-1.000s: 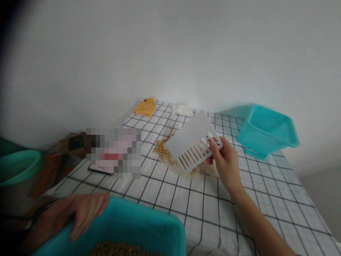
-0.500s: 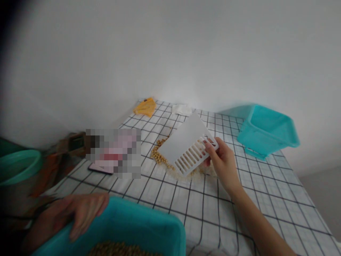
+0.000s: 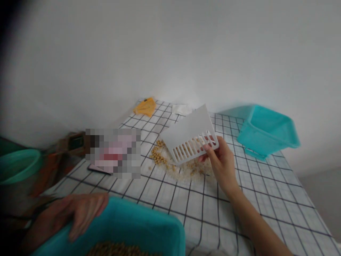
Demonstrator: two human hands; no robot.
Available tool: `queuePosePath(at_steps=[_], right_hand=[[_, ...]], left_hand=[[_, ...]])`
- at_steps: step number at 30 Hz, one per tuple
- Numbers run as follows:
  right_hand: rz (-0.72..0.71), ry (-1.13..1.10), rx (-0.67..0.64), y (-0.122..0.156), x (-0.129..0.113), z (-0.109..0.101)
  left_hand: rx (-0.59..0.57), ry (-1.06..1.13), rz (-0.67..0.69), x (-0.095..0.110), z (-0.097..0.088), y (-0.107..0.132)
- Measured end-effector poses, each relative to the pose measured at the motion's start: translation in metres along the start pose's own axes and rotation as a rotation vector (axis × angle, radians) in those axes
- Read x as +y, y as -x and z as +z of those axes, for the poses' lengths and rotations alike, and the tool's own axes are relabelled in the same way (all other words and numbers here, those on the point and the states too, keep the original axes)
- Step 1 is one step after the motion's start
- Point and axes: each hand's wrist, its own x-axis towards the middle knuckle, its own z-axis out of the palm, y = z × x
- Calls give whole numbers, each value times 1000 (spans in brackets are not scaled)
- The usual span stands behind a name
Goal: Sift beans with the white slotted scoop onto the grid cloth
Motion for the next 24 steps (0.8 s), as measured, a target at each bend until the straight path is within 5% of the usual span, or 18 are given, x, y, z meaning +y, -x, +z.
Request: queuePosePath(at_steps=[24], right_hand=[[6, 46, -151, 2, -1, 4]], left_hand=[[11, 28, 12, 1, 2, 0]])
